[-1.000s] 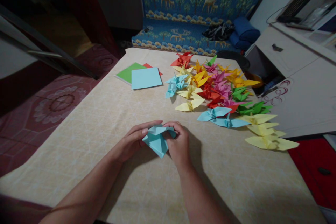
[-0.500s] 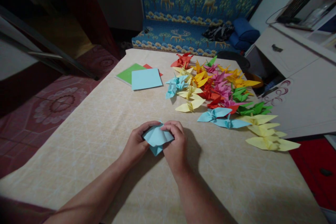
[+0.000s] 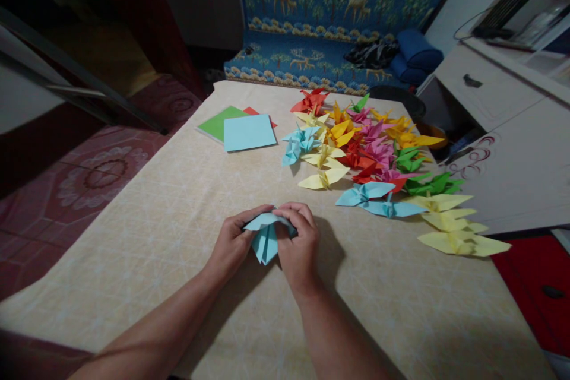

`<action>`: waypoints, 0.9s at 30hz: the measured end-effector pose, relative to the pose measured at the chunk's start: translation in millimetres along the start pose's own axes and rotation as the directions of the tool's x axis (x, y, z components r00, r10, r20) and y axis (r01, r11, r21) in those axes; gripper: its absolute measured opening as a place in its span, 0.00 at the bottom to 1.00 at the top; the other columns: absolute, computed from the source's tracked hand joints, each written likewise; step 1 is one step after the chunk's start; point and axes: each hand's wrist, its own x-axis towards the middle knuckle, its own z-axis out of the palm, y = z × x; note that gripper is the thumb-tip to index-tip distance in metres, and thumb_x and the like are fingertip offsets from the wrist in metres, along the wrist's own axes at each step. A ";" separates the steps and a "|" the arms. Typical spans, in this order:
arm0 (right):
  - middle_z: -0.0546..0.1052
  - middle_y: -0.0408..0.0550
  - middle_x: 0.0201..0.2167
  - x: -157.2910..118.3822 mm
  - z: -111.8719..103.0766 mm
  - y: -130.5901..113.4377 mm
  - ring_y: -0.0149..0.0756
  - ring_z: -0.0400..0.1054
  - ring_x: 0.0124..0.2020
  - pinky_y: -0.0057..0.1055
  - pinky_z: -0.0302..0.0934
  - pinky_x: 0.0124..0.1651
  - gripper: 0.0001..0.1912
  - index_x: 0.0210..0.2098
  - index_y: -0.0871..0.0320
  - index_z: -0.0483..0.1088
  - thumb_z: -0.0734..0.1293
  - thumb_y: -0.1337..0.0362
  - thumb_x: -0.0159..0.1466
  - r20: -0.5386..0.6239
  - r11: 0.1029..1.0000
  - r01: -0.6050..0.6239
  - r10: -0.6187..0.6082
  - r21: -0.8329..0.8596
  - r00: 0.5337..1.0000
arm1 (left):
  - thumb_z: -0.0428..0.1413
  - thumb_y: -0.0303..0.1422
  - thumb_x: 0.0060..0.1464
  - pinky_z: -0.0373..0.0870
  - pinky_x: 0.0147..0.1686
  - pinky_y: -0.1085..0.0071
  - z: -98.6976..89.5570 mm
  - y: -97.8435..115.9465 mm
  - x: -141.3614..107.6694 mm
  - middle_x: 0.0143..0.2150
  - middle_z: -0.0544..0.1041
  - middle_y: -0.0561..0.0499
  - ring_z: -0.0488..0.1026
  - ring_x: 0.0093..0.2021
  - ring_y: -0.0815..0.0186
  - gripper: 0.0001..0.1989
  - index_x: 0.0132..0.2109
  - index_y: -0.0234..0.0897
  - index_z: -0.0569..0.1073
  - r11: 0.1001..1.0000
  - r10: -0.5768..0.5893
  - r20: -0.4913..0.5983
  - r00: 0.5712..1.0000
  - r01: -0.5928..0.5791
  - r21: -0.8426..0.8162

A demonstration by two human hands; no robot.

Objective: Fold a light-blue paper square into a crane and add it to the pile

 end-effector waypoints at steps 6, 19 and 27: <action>0.72 0.46 0.41 0.3 -1.4 0.2 0.37 0.71 0.43 0.33 0.66 0.44 0.15 0.38 0.51 0.78 0.67 0.76 0.59 0.083 0.996 0.005 -0.013 0.093 0.996 | 0.53 0.17 0.44 0.70 0.52 0.59 0.5 1.0 0.7 0.46 0.82 0.46 0.77 0.49 0.53 0.22 0.44 0.36 0.82 0.996 -0.018 0.026 1.000 0.020 -0.084; 0.73 0.48 0.42 4.2 -2.8 -0.9 0.40 0.70 0.45 0.34 0.65 0.45 0.12 0.32 0.52 0.79 0.69 0.74 0.52 0.087 0.988 -0.143 0.138 0.053 0.987 | 0.57 0.20 0.46 0.66 0.56 0.56 -1.0 -4.0 5.8 0.50 0.80 0.39 0.74 0.53 0.49 0.20 0.47 0.32 0.81 0.988 -0.102 0.055 0.993 0.107 -0.111; 0.77 0.47 0.41 11.0 -7.0 9.1 0.43 0.71 0.46 0.36 0.66 0.46 0.06 0.29 0.53 0.78 0.71 0.68 0.50 0.068 0.918 -0.366 0.360 0.150 0.930 | 0.59 0.27 0.47 0.72 0.46 0.61 -14.4 5.2 4.0 0.50 0.79 0.42 0.75 0.47 0.55 0.26 0.57 0.34 0.75 0.851 -0.235 0.384 0.893 0.380 -0.363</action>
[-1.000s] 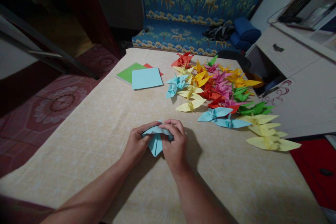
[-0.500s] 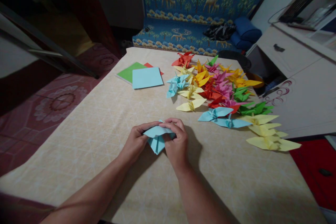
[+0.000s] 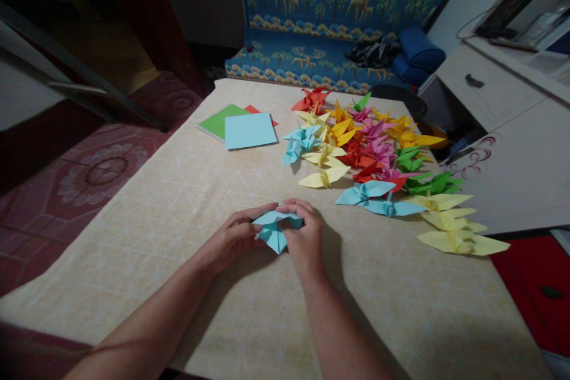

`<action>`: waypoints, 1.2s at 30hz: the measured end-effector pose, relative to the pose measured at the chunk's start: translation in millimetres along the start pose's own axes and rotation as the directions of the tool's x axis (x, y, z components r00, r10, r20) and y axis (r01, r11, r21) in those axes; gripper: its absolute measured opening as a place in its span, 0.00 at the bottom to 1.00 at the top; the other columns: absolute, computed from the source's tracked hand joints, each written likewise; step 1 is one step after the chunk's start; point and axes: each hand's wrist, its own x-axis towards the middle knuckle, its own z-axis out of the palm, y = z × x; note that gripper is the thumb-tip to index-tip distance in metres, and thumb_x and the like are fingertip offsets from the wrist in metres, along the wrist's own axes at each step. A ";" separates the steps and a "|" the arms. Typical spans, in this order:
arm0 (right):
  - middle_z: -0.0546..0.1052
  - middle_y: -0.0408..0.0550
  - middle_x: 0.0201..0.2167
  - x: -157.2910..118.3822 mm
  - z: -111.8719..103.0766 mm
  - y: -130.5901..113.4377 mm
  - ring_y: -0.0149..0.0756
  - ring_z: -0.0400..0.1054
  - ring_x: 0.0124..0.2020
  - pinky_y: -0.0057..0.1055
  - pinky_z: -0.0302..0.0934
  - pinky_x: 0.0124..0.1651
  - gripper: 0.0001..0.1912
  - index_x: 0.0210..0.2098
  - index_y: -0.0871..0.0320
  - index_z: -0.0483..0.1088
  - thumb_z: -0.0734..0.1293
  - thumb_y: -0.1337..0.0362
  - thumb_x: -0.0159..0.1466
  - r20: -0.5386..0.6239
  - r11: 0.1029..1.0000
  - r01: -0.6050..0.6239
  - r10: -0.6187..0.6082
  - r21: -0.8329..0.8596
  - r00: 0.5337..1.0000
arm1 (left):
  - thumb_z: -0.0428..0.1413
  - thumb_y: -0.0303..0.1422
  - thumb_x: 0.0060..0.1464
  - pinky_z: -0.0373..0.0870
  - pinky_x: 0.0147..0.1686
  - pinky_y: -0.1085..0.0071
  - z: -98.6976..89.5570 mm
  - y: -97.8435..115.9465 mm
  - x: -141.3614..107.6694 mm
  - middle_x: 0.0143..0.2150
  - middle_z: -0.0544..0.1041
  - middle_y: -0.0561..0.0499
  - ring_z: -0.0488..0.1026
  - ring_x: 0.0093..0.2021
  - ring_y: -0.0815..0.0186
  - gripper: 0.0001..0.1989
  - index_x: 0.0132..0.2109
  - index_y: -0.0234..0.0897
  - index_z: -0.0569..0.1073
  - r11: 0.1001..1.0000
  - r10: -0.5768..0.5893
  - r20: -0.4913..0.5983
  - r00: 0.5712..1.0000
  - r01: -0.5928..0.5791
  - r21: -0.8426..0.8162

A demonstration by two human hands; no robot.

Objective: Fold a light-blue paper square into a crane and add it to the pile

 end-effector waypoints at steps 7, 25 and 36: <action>0.81 0.43 0.33 3.6 -6.3 -1.7 0.41 0.74 0.34 0.32 0.68 0.34 0.11 0.29 0.52 0.78 0.76 0.61 0.45 0.059 0.908 -0.321 0.317 0.268 0.947 | 0.61 0.32 0.54 0.74 0.47 0.62 -6.2 5.9 -2.3 0.45 0.79 0.43 0.75 0.41 0.63 0.22 0.56 0.33 0.75 0.978 -0.057 0.069 0.996 0.070 -0.198; 0.80 0.43 0.29 3.2 -1.6 -10.9 0.38 0.73 0.29 0.33 0.68 0.31 0.12 0.28 0.53 0.76 0.76 0.63 0.43 0.062 0.943 -0.292 0.286 0.158 0.956 | 0.67 0.37 0.48 0.70 0.44 0.66 -0.2 -4.4 1.9 0.44 0.80 0.44 0.75 0.38 0.65 0.23 0.52 0.37 0.78 0.999 -0.037 -0.082 0.996 0.035 -0.033; 0.79 0.42 0.26 1.6 1.0 -12.8 0.37 0.72 0.26 0.31 0.66 0.27 0.09 0.27 0.51 0.76 0.74 0.63 0.44 0.039 0.963 -0.248 0.245 0.107 0.969 | 0.67 0.37 0.47 0.68 0.42 0.66 6.0 -8.9 4.9 0.39 0.81 0.42 0.74 0.36 0.63 0.23 0.51 0.33 0.79 1.000 0.025 -0.157 0.987 -0.022 0.018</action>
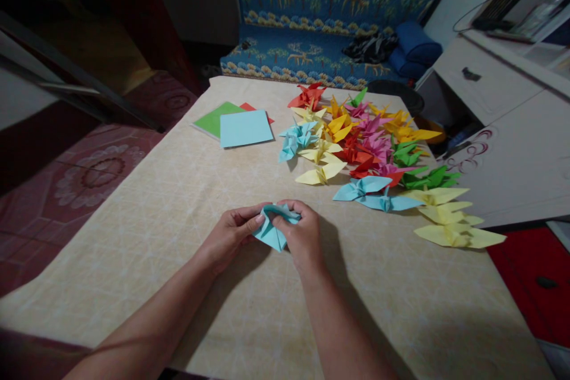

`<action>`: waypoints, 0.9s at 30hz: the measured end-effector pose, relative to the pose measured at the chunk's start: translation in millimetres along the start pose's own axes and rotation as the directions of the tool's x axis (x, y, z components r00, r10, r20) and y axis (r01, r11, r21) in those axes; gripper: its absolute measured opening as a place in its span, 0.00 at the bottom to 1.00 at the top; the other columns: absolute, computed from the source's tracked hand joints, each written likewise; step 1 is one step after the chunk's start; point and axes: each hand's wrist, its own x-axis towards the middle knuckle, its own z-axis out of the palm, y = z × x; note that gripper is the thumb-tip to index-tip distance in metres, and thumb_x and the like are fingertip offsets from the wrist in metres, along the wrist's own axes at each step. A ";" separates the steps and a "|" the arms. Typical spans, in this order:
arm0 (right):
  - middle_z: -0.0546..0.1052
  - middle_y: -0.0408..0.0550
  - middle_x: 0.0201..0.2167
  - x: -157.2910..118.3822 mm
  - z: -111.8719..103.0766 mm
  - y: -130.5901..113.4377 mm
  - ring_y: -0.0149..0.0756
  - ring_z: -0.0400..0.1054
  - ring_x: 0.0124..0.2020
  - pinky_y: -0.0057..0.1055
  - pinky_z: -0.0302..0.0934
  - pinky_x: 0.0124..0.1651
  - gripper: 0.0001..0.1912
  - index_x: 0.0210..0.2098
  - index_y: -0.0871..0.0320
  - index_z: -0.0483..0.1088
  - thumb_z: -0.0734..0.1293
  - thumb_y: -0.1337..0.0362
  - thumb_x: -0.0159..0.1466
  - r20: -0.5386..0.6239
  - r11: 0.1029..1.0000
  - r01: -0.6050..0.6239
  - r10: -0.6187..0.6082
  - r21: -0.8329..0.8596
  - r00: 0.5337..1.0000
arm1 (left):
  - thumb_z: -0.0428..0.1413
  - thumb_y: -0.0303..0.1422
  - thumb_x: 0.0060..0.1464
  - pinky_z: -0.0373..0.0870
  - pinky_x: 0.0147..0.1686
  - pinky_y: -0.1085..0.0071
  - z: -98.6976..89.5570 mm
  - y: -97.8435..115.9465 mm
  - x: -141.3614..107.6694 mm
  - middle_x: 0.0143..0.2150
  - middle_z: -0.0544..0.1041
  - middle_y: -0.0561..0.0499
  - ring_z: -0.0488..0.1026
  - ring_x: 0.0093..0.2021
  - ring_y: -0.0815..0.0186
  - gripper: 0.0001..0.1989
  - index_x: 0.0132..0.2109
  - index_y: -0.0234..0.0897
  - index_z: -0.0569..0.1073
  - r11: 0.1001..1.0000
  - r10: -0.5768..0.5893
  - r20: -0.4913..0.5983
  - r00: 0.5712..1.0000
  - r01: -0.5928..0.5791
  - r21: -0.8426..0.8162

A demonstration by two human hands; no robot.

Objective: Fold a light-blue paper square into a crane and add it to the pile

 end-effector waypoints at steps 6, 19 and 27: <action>0.78 0.41 0.25 0.5 -1.7 3.0 0.36 0.71 0.25 0.30 0.66 0.28 0.10 0.29 0.52 0.76 0.75 0.62 0.45 0.014 1.000 -0.027 0.028 -0.013 1.000 | 0.67 0.38 0.47 0.68 0.39 0.67 2.8 0.4 -0.7 0.37 0.81 0.43 0.73 0.34 0.64 0.23 0.50 0.32 0.80 0.999 0.013 -0.040 0.999 -0.012 0.043; 0.80 0.43 0.32 3.7 -2.8 16.6 0.39 0.73 0.32 0.32 0.68 0.32 0.09 0.30 0.51 0.76 0.74 0.66 0.47 0.018 0.997 0.047 -0.046 -0.060 0.999 | 0.59 0.31 0.52 0.69 0.40 0.68 4.1 -0.2 0.3 0.42 0.82 0.41 0.75 0.38 0.61 0.17 0.48 0.29 0.80 0.945 0.161 -0.103 0.982 -0.123 0.302; 0.80 0.44 0.35 1.8 -3.7 7.0 0.42 0.73 0.36 0.34 0.68 0.35 0.12 0.31 0.50 0.77 0.73 0.67 0.46 0.079 0.984 0.108 -0.098 -0.144 0.992 | 0.56 0.31 0.54 0.69 0.38 0.67 1.3 -1.8 1.5 0.44 0.82 0.40 0.76 0.38 0.60 0.17 0.49 0.29 0.80 0.927 0.194 -0.113 0.974 -0.145 0.347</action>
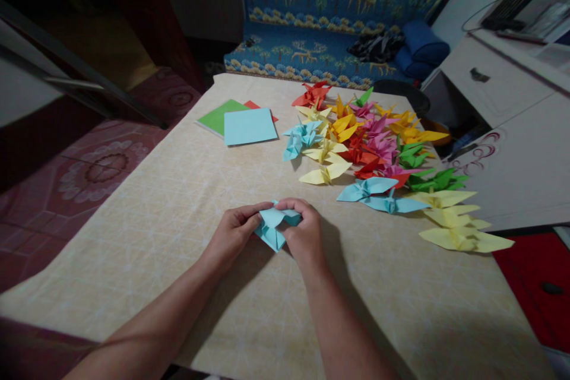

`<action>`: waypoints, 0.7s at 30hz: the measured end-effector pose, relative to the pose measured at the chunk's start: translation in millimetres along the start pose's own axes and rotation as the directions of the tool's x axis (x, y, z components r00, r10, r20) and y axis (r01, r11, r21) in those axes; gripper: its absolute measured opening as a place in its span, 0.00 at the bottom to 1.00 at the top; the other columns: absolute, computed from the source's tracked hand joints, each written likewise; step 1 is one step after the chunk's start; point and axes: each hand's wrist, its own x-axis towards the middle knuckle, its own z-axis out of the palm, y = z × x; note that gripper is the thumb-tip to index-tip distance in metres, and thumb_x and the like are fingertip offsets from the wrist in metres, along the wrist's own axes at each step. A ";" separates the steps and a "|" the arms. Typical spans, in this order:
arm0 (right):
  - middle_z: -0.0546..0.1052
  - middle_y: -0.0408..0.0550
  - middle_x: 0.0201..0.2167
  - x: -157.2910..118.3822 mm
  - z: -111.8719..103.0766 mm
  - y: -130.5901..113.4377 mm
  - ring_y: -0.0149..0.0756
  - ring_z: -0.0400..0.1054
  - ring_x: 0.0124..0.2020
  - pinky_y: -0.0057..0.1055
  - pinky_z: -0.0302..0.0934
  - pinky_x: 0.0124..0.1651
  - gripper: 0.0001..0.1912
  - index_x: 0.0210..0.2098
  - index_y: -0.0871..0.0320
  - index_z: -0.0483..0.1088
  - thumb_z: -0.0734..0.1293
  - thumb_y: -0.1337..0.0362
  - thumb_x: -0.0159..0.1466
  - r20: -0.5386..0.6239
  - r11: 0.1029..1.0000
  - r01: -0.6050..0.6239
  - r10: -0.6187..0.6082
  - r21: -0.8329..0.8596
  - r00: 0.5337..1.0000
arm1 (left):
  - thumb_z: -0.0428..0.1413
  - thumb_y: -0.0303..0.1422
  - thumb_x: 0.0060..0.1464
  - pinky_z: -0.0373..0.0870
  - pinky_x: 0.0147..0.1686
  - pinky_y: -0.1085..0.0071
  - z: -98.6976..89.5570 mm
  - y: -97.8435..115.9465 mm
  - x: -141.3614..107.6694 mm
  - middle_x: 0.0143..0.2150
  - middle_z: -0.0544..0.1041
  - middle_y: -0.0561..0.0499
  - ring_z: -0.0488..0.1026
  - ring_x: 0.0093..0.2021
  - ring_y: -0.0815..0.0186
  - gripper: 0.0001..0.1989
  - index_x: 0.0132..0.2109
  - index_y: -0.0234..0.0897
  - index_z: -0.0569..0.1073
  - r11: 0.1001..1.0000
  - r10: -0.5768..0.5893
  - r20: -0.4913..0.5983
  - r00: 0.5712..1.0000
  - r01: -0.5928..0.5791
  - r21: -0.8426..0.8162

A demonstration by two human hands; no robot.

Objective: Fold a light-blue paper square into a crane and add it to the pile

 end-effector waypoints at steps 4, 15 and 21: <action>0.78 0.46 0.39 0.6 1.2 0.9 0.44 0.73 0.44 0.39 0.67 0.47 0.11 0.32 0.52 0.77 0.74 0.67 0.48 0.015 0.986 0.154 -0.153 -0.066 0.988 | 0.56 0.30 0.54 0.70 0.41 0.66 -0.9 0.3 0.4 0.43 0.82 0.40 0.77 0.42 0.57 0.16 0.48 0.29 0.80 0.999 0.028 -0.008 1.000 -0.028 0.046; 0.75 0.49 0.39 -5.3 11.2 -0.9 0.41 0.71 0.44 0.36 0.67 0.45 0.03 0.29 0.54 0.77 0.73 0.65 0.53 -0.044 0.952 0.279 -0.286 -0.126 0.957 | 0.54 0.27 0.52 0.71 0.41 0.67 -0.9 0.3 -0.7 0.41 0.83 0.44 0.77 0.42 0.56 0.16 0.47 0.32 0.81 0.987 0.095 0.045 0.994 -0.100 0.122; 0.76 0.50 0.37 -4.0 11.1 -0.8 0.42 0.72 0.40 0.37 0.67 0.42 0.03 0.26 0.56 0.76 0.73 0.63 0.53 -0.080 0.957 0.249 -0.262 -0.151 0.962 | 0.55 0.27 0.51 0.68 0.32 0.73 -1.0 -1.1 -0.5 0.36 0.82 0.47 0.75 0.32 0.64 0.19 0.51 0.31 0.79 0.984 0.072 0.127 0.989 -0.092 0.156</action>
